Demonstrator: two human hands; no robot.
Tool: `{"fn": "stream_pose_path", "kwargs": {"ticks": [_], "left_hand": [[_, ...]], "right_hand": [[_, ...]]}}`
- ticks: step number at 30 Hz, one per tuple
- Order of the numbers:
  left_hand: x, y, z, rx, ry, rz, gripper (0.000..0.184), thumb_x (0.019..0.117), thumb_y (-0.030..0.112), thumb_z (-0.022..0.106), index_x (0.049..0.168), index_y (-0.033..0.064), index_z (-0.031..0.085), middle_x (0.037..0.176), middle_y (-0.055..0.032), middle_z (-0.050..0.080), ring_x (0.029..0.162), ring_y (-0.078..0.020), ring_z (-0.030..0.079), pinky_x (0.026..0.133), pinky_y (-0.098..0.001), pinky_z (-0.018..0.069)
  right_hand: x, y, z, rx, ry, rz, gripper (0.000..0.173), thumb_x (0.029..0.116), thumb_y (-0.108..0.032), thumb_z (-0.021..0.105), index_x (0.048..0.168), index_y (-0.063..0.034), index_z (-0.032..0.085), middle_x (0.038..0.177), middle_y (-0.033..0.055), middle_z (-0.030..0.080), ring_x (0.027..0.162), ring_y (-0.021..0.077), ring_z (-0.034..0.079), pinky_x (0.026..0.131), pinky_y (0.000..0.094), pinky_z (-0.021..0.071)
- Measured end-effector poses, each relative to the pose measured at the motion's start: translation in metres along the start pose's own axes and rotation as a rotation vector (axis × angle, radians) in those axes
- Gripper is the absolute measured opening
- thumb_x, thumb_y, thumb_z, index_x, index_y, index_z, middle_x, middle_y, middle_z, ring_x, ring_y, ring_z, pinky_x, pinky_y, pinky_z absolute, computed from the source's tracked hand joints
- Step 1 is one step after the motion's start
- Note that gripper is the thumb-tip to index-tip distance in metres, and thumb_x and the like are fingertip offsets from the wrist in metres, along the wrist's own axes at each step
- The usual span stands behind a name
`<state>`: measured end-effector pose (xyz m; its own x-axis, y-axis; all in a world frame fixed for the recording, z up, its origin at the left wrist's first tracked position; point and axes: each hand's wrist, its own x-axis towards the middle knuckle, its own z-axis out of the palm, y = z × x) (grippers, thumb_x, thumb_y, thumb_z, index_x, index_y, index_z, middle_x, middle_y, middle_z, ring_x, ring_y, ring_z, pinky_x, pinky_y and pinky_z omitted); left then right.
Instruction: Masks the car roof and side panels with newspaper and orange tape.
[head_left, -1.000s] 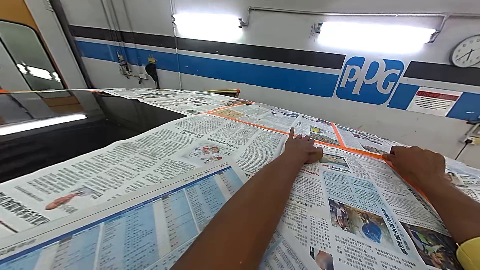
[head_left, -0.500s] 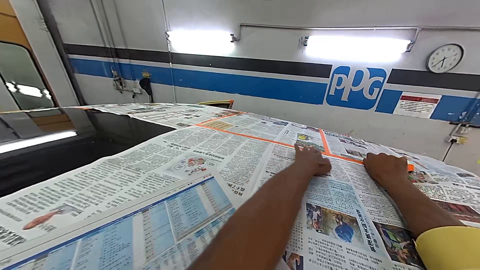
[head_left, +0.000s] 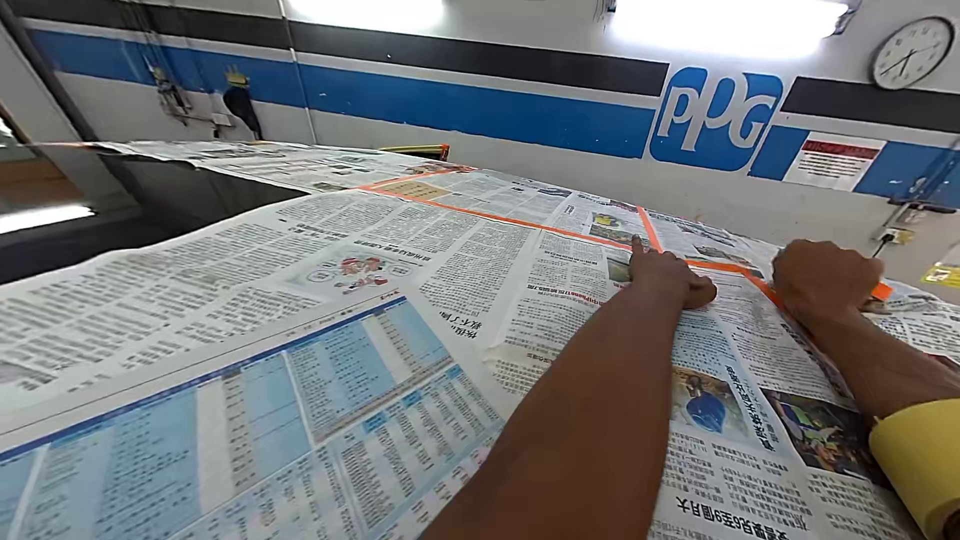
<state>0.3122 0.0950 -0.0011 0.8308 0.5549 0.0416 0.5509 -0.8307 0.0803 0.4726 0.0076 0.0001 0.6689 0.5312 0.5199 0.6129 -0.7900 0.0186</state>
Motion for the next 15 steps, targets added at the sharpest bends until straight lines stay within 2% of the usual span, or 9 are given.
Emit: {"fn": "stream_pose_path", "kwargs": {"ticks": [2, 3, 5, 6, 8, 10, 13, 15], "left_hand": [[0.001, 0.001, 0.001, 0.006, 0.005, -0.008, 0.069, 0.1074, 0.058, 0.027, 0.153, 0.0099, 0.046, 0.162, -0.0108, 0.040, 0.153, -0.0325, 0.032, 0.121, -0.0705, 0.0037], [0.003, 0.002, 0.001, 0.005, 0.003, -0.006, 0.069, 0.1074, 0.058, 0.028, 0.153, 0.0093, 0.047, 0.162, -0.0112, 0.041, 0.153, -0.0331, 0.031, 0.121, -0.0713, 0.0028], [0.005, 0.001, 0.002, 0.000, 0.018, 0.002, 0.064, 0.1083, 0.054, 0.032, 0.152, 0.0090, 0.048, 0.160, -0.0110, 0.043, 0.152, -0.0332, 0.033, 0.120, -0.0724, 0.0037], [0.004, 0.000, 0.002, 0.000, 0.013, 0.007, 0.060, 0.1093, 0.049, 0.034, 0.153, 0.0099, 0.047, 0.161, -0.0103, 0.042, 0.152, -0.0330, 0.032, 0.120, -0.0728, 0.0042], [0.003, -0.001, 0.003, -0.018, 0.021, 0.026, 0.048, 0.1089, 0.028, 0.045, 0.153, 0.0102, 0.047, 0.161, -0.0094, 0.041, 0.152, -0.0336, 0.032, 0.119, -0.0736, 0.0071], [0.001, -0.001, 0.002, -0.038, 0.012, 0.026, 0.050, 0.1071, 0.017, 0.049, 0.156, 0.0119, 0.042, 0.164, -0.0075, 0.037, 0.154, -0.0328, 0.028, 0.120, -0.0727, 0.0070], [-0.002, -0.004, 0.000, -0.032, 0.003, 0.032, 0.054, 0.1042, 0.012, 0.053, 0.157, 0.0135, 0.042, 0.165, -0.0050, 0.036, 0.155, -0.0311, 0.026, 0.119, -0.0734, 0.0093], [-0.004, -0.006, 0.000, -0.048, 0.018, 0.034, 0.052, 0.1042, 0.012, 0.052, 0.155, 0.0114, 0.044, 0.165, -0.0041, 0.037, 0.155, -0.0300, 0.026, 0.119, -0.0734, 0.0110]], "right_hand": [[0.001, 0.006, -0.001, 0.104, 0.140, -0.063, 0.033, 0.1086, -0.019, 0.044, 0.113, 0.0106, 0.059, 0.108, 0.0378, 0.064, 0.101, 0.0577, 0.063, 0.083, 0.0747, 0.0432], [0.001, 0.006, -0.003, 0.208, 0.203, -0.136, 0.037, 0.1093, -0.022, 0.044, 0.123, 0.0094, 0.057, 0.115, 0.0388, 0.062, 0.104, 0.0590, 0.062, 0.086, 0.0768, 0.0415], [0.002, -0.006, -0.009, 0.396, 0.195, -0.312, 0.042, 0.1082, -0.022, 0.046, 0.143, 0.0018, 0.048, 0.120, 0.0379, 0.061, 0.102, 0.0597, 0.063, 0.081, 0.0769, 0.0451], [0.001, -0.015, -0.009, 0.477, 0.133, -0.388, 0.045, 0.1073, -0.022, 0.049, 0.148, -0.0039, 0.043, 0.113, 0.0347, 0.064, 0.094, 0.0566, 0.066, 0.075, 0.0743, 0.0493], [0.002, -0.029, 0.001, 0.584, -0.032, -0.527, 0.052, 0.1049, -0.021, 0.056, 0.152, -0.0114, 0.037, 0.104, 0.0258, 0.069, 0.087, 0.0477, 0.069, 0.073, 0.0690, 0.0530], [0.006, -0.032, 0.013, 0.583, -0.154, -0.592, 0.052, 0.1053, -0.021, 0.056, 0.152, -0.0141, 0.035, 0.107, 0.0198, 0.072, 0.093, 0.0422, 0.071, 0.081, 0.0664, 0.0534], [0.005, -0.030, 0.010, 0.458, -0.207, -0.471, 0.049, 0.1047, -0.025, 0.058, 0.149, -0.0134, 0.039, 0.110, 0.0218, 0.070, 0.098, 0.0451, 0.068, 0.082, 0.0677, 0.0517], [0.003, -0.023, 0.006, 0.364, -0.156, -0.366, 0.048, 0.1030, -0.028, 0.060, 0.145, -0.0109, 0.046, 0.108, 0.0257, 0.069, 0.099, 0.0491, 0.067, 0.079, 0.0685, 0.0506]]}}
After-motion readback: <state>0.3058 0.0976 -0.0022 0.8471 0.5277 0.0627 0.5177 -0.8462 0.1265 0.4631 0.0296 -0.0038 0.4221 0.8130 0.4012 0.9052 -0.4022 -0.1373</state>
